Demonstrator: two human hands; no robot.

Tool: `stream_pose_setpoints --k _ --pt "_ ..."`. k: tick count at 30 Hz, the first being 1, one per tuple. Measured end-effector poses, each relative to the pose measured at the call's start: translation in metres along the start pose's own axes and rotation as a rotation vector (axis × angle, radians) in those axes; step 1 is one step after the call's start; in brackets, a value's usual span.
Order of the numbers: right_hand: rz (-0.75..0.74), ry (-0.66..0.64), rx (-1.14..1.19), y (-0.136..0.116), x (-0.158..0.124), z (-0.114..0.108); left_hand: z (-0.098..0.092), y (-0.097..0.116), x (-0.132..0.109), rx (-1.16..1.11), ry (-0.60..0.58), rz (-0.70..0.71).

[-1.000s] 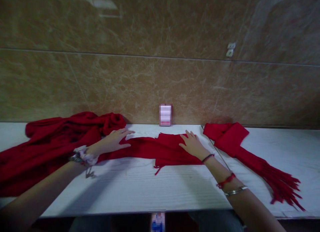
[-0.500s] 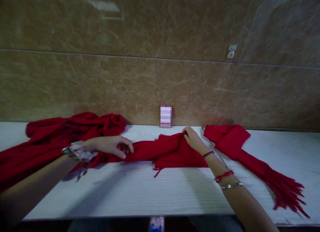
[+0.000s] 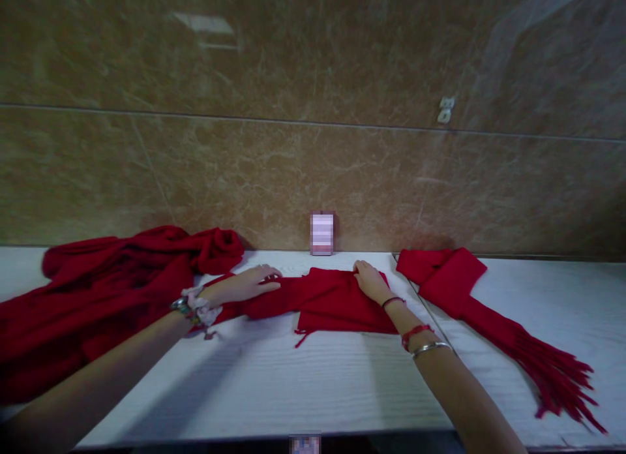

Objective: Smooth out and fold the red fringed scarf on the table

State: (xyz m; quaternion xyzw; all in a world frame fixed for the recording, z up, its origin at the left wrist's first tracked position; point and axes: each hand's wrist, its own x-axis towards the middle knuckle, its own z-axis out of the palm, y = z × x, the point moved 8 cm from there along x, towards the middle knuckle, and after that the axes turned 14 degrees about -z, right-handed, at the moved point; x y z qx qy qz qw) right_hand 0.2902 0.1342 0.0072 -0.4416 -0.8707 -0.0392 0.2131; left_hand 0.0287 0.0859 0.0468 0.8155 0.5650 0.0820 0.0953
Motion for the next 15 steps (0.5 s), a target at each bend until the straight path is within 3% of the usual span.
stream_pose_setpoints --k 2,4,11,15 --pt "0.005 0.029 0.005 0.002 -0.004 0.000 0.015 0.014 -0.004 -0.011 -0.118 0.071" --pt "-0.003 0.041 0.008 0.002 -0.008 0.001 0.019 0.017 -0.003 -0.004 -0.172 0.055" --pt "-0.037 0.023 0.006 -0.004 -0.016 0.009 0.007 0.005 0.000 -0.396 -0.346 -0.076" --pt "-0.048 0.039 -0.008 -0.005 -0.015 -0.005 0.003 0.001 0.000 -0.517 -0.400 -0.101"
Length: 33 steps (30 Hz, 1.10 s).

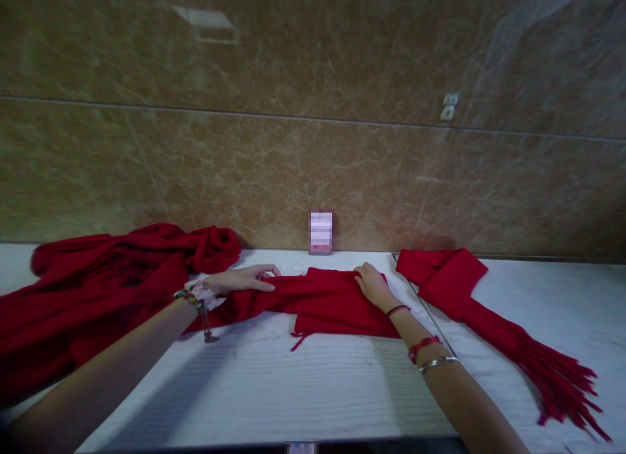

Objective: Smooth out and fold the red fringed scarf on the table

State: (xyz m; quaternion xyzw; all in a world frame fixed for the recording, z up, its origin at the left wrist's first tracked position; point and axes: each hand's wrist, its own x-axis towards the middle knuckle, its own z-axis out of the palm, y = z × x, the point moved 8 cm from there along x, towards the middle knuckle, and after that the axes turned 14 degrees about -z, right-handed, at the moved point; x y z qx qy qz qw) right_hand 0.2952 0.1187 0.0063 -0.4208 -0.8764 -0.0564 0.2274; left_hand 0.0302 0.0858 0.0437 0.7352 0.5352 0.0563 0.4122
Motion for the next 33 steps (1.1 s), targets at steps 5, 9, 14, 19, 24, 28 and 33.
stream_pose_setpoints --k 5,9,14,19,24,28,33 --pt "-0.096 0.095 0.061 0.000 0.010 -0.033 -0.056 0.003 0.013 0.028 0.234 0.074" --pt "-0.013 0.018 -0.003 0.007 0.012 -0.017 -0.054 -0.017 0.043 0.383 0.340 -0.015" --pt "0.033 0.011 -0.172 -0.003 0.003 -0.006 -0.027 -0.042 0.063 0.475 0.372 -0.079" --pt "-0.181 0.018 0.120 -0.056 -0.013 -0.033 -0.023 -0.011 0.027 0.470 0.688 0.023" --pt "-0.359 -0.260 0.255 -0.098 -0.041 -0.018 0.045 0.011 -0.003 0.678 0.456 0.304" --pt "-0.332 -0.268 0.265 -0.093 -0.049 -0.014 0.047 -0.008 -0.007 0.778 0.475 0.231" --pt "-0.402 -0.292 0.286 -0.099 -0.051 -0.014 0.048 0.011 -0.020 0.865 0.582 0.328"
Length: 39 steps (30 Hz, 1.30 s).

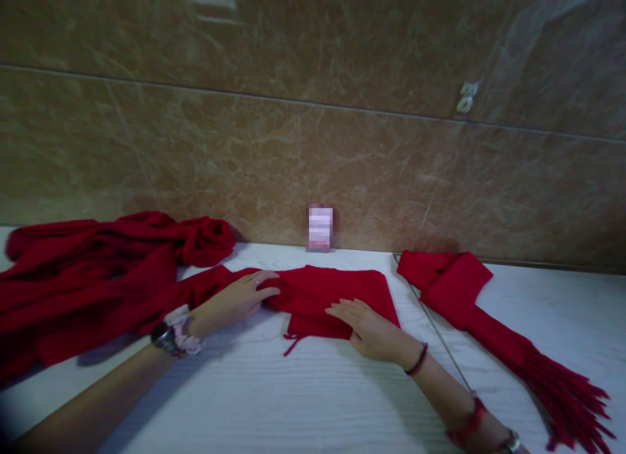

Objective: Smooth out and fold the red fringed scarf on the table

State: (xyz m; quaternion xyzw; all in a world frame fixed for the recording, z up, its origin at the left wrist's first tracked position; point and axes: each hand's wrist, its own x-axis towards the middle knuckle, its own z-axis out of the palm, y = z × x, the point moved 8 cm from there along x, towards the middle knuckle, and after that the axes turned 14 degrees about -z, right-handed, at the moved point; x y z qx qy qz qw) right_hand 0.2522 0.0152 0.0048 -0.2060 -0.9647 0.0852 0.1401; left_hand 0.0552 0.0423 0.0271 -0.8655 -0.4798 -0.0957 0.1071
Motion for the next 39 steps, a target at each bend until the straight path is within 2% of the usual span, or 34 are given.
stream_pose_setpoints --k 2,4,9,12,14,17,21,23,25,28,30,32,35,37,39 --pt "0.005 0.007 -0.037 0.004 0.000 0.002 -0.003 0.010 0.002 0.063 0.033 0.010" --pt "0.019 0.051 -0.083 0.012 0.000 0.000 -0.001 0.011 0.007 0.078 0.013 -0.011" --pt "0.087 0.275 -0.240 0.025 -0.007 -0.024 -0.008 -0.020 0.021 -0.179 0.061 -0.167" --pt "0.108 0.212 -0.316 0.025 -0.010 -0.023 0.000 -0.019 0.018 -0.158 0.027 -0.172" --pt "0.114 0.151 -0.330 0.026 -0.011 -0.019 0.009 -0.005 0.012 -0.067 -0.002 -0.120" --pt "0.137 0.175 -0.299 0.031 -0.015 -0.025 0.014 0.011 0.008 0.025 -0.017 -0.054" --pt "0.232 0.291 -0.244 0.039 -0.025 -0.046 0.003 -0.007 0.014 0.082 -0.042 -0.149" --pt "0.243 0.267 -0.200 0.038 -0.028 -0.044 -0.004 -0.016 0.013 0.037 -0.048 -0.182" --pt "0.185 0.176 -0.156 0.030 -0.028 -0.031 -0.005 -0.014 0.004 -0.025 -0.099 -0.151" --pt "0.103 0.062 -0.113 0.020 -0.031 -0.015 0.000 0.008 -0.019 -0.084 -0.261 0.052" --pt "0.110 0.035 -0.068 0.019 -0.034 -0.014 -0.007 0.017 -0.028 -0.143 -0.320 0.151" --pt "0.140 0.050 -0.017 0.022 -0.036 -0.020 -0.020 0.012 -0.019 -0.237 -0.289 0.100" --pt "0.168 0.069 0.007 0.026 -0.036 -0.027 -0.028 -0.012 0.014 -0.381 -0.164 -0.147" --pt "0.160 0.009 -0.008 0.026 -0.035 -0.020 -0.015 -0.019 0.038 -0.426 -0.170 -0.246" --pt "0.154 -0.059 -0.044 0.024 -0.036 -0.011 0.008 -0.016 0.059 -0.459 -0.298 -0.285"
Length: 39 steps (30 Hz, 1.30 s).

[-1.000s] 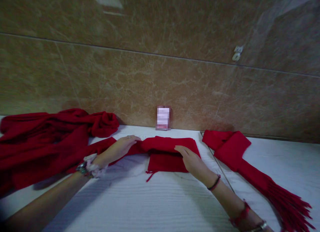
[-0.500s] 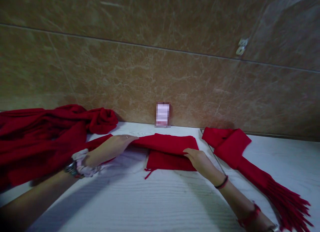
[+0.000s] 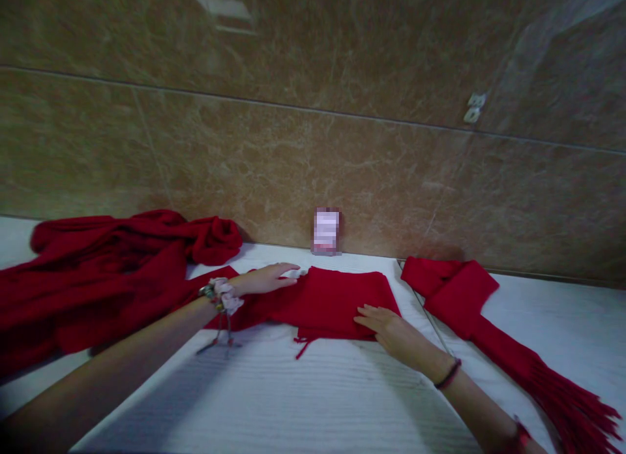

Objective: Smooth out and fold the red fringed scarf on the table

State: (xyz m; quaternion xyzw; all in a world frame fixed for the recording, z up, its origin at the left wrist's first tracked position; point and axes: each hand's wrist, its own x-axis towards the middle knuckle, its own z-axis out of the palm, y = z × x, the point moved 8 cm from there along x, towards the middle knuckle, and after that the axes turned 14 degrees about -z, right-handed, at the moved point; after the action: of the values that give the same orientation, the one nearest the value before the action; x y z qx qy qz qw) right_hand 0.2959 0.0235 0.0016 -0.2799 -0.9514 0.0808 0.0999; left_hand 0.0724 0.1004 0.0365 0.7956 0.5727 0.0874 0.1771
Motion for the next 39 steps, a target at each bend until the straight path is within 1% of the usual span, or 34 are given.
stream_pose_setpoints --k 2,4,5,6,9,10,11,13,16,18,20,22,24,26,28,29,30,31,33,34,35,36,37,38,39 --pt "-0.001 -0.017 -0.032 -0.001 -0.001 0.003 0.013 0.003 0.018 0.000 -0.127 -0.076" --pt "-0.009 -0.026 -0.023 -0.002 -0.004 0.001 0.015 0.008 0.025 0.004 -0.223 -0.128" --pt "-0.014 -0.032 -0.004 -0.002 -0.005 -0.001 0.015 0.011 0.025 -0.021 -0.274 -0.130" --pt "-0.019 -0.040 0.022 -0.001 -0.006 -0.003 0.014 0.016 0.022 -0.084 -0.339 -0.116" --pt "-0.027 -0.053 0.111 0.002 -0.010 -0.006 0.013 0.024 0.009 -0.427 -0.569 -0.076" --pt "-0.027 -0.053 0.133 0.003 -0.011 -0.006 0.014 0.022 0.007 -0.516 -0.616 -0.089" --pt "-0.024 -0.055 0.148 0.005 -0.013 -0.005 0.015 0.017 0.007 -0.563 -0.632 -0.114" --pt "-0.019 -0.062 0.166 0.006 -0.017 0.000 0.015 0.003 0.015 -0.564 -0.583 -0.170" --pt "-0.020 -0.063 0.187 0.002 -0.024 0.005 0.009 -0.015 0.036 -0.540 -0.444 -0.196" --pt "-0.009 -0.046 0.182 -0.002 -0.028 0.004 0.009 -0.019 0.047 -0.497 -0.411 -0.176" --pt "0.013 -0.042 0.165 -0.005 -0.031 0.000 0.014 -0.017 0.052 -0.365 -0.418 -0.134" --pt "0.031 -0.065 0.154 -0.008 -0.031 -0.006 0.018 -0.014 0.050 -0.182 -0.391 -0.087" --pt "0.046 -0.077 0.137 -0.011 -0.025 -0.013 0.015 -0.010 0.046 -0.055 -0.320 -0.061" --pt "0.041 -0.072 0.117 -0.016 -0.013 -0.019 0.010 -0.005 0.037 -0.004 -0.246 -0.044" --pt "-0.006 -0.069 0.113 -0.024 0.004 -0.019 0.008 0.001 0.026 0.012 -0.201 -0.017" --pt "-0.037 -0.067 0.115 -0.027 0.014 -0.017 0.006 0.003 0.019 0.021 -0.141 -0.017" --pt "-0.058 -0.054 0.111 -0.028 0.024 -0.015 0.002 0.005 0.012 0.029 -0.041 -0.027" --pt "-0.062 -0.021 0.095 -0.026 0.034 -0.014 -0.003 0.006 0.003 0.036 0.092 -0.039" --pt "-0.022 0.091 0.034 -0.011 0.050 -0.014 -0.008 0.011 -0.022 0.061 0.366 -0.011" --pt "0.012 0.155 -0.002 0.000 0.056 -0.016 -0.003 0.017 -0.034 0.073 0.408 0.059" --pt "0.046 0.210 -0.034 0.013 0.060 -0.018 0.010 0.023 -0.043 0.095 0.350 0.149" --pt "0.077 0.234 -0.058 0.026 0.063 -0.018 0.024 0.026 -0.050 0.128 0.252 0.207" --pt "0.097 0.227 -0.081 0.037 0.066 -0.017 0.038 0.027 -0.055 0.161 0.144 0.237" --pt "0.101 0.190 -0.101 0.046 0.068 -0.015 0.049 0.026 -0.059 0.191 0.043 0.242" --pt "0.098 0.151 -0.119 0.053 0.070 -0.014 0.056 0.024 -0.061 0.213 -0.032 0.225"
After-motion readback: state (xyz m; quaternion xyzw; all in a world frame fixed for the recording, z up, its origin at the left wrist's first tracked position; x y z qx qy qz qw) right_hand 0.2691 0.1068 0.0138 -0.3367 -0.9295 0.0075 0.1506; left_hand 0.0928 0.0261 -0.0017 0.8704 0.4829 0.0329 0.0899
